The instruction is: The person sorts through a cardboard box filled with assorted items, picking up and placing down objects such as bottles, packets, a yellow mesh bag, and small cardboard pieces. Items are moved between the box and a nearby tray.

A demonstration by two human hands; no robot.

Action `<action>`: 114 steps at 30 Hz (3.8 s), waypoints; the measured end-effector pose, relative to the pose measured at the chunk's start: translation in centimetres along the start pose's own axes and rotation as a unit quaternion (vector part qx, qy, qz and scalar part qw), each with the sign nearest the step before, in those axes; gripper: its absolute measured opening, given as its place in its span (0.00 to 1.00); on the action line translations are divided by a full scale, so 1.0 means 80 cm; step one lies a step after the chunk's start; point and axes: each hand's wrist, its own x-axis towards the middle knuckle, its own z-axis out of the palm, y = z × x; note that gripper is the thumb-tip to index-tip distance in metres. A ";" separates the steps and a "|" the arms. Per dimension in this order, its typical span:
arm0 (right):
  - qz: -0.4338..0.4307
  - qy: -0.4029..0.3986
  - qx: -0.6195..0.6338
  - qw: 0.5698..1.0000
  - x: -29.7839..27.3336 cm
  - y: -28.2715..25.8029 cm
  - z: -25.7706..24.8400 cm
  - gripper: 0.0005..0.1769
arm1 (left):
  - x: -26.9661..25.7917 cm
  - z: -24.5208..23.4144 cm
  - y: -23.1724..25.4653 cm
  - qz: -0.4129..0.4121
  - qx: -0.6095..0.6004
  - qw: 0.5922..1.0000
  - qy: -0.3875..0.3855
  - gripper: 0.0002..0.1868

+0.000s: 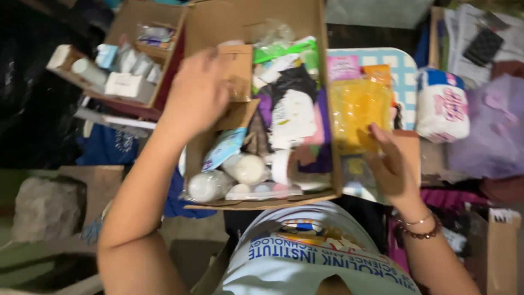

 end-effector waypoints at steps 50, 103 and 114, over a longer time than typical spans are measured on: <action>0.050 -0.053 0.560 0.825 0.118 -0.122 0.041 0.31 | 0.026 0.093 0.114 -0.225 -0.834 0.476 -0.166 0.22; -0.288 -0.131 0.053 0.947 0.190 -0.206 0.084 0.51 | 0.057 -0.019 -0.040 -0.119 -0.541 0.820 -0.147 0.11; -0.168 0.072 0.231 0.956 0.087 -0.112 -0.039 0.10 | 0.102 0.047 -0.021 0.050 -0.360 0.918 -0.157 0.14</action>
